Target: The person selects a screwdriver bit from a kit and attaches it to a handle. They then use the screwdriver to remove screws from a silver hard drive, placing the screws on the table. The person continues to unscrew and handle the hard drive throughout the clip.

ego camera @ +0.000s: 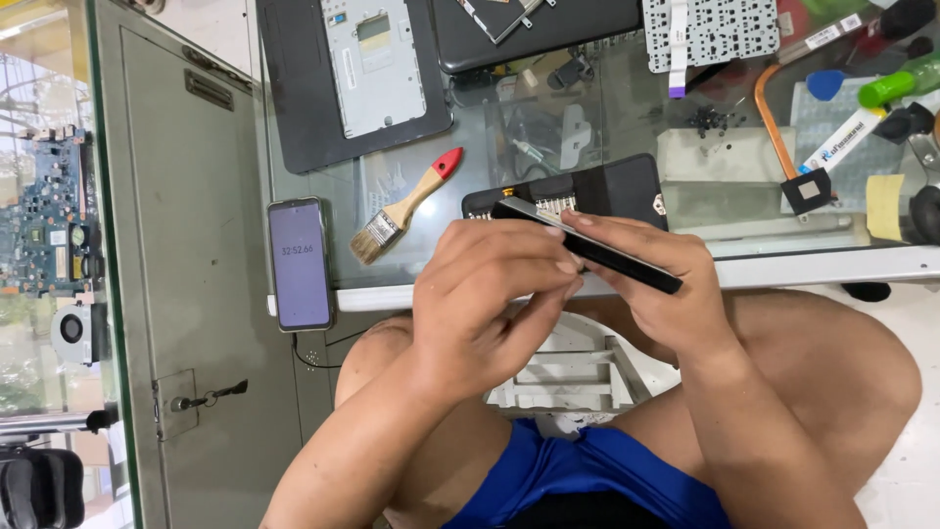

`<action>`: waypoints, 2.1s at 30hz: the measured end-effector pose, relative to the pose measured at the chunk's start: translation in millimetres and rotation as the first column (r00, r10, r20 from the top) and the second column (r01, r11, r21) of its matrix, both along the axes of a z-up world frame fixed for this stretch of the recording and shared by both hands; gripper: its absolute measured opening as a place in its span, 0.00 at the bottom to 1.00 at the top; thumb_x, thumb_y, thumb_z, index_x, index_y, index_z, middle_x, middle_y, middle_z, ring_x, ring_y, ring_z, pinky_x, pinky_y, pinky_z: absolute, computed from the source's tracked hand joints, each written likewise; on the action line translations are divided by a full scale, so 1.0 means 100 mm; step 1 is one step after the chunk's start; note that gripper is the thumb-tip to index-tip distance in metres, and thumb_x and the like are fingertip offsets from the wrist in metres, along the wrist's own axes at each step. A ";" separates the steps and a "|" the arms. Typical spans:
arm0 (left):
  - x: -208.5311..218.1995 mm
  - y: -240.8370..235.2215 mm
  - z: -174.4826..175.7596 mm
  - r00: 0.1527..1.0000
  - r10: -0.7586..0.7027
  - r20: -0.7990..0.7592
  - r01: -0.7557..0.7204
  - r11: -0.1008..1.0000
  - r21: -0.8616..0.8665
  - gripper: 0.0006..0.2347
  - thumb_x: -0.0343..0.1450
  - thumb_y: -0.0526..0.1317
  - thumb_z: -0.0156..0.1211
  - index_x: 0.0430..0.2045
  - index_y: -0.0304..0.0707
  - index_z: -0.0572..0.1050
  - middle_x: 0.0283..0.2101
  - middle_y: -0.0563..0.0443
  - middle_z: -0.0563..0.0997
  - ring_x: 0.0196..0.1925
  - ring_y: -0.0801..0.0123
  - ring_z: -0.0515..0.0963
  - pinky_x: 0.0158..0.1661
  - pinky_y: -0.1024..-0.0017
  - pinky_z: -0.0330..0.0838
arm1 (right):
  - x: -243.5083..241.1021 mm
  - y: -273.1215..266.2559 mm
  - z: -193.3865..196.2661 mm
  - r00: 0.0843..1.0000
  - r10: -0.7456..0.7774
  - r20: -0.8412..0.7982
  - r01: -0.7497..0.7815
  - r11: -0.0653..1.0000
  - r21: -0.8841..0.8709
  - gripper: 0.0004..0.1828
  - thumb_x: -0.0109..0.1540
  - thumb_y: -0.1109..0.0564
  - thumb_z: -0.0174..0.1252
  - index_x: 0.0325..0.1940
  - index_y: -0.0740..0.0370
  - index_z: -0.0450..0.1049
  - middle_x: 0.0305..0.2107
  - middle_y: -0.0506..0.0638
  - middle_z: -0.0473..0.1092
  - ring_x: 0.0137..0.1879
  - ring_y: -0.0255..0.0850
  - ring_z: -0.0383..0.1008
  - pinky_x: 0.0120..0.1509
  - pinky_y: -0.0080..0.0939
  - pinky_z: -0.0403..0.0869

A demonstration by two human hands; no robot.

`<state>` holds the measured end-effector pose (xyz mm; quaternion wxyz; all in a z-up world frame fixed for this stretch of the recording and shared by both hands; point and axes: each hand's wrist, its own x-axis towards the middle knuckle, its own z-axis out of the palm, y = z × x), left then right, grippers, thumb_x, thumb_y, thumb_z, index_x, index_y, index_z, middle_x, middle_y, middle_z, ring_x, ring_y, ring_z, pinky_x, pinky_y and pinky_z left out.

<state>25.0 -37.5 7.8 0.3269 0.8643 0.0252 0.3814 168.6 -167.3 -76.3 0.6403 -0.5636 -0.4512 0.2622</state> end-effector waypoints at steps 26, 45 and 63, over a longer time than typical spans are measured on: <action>0.20 -0.08 -0.07 0.989 0.061 -0.134 -0.047 0.993 0.106 0.05 0.75 0.28 0.60 0.36 0.41 0.75 0.43 0.58 0.84 0.46 0.64 0.86 0.47 0.67 0.63 | -0.02 0.07 0.05 0.996 -0.021 -0.087 0.008 0.989 -0.145 0.23 0.57 0.77 0.53 0.54 0.66 0.77 0.55 0.60 0.76 0.65 0.49 0.77 0.70 0.42 0.76; 0.23 -0.10 -0.03 0.993 0.085 -0.079 -0.057 0.951 0.302 0.06 0.76 0.31 0.56 0.34 0.46 0.77 0.41 0.57 0.83 0.39 0.65 0.83 0.42 0.67 0.62 | -0.03 0.07 0.13 0.999 0.005 -0.050 -0.011 0.993 -0.121 0.18 0.64 0.69 0.55 0.59 0.66 0.74 0.57 0.59 0.75 0.66 0.48 0.76 0.72 0.42 0.75; 0.31 -0.13 0.18 0.992 0.074 -0.102 -0.022 0.899 0.437 0.08 0.76 0.28 0.55 0.26 0.38 0.72 0.37 0.52 0.81 0.35 0.64 0.78 0.41 0.67 0.68 | -0.04 0.10 0.15 0.997 -0.053 -0.050 0.048 0.994 -0.098 0.18 0.64 0.64 0.54 0.58 0.67 0.75 0.56 0.59 0.75 0.64 0.47 0.76 0.70 0.43 0.75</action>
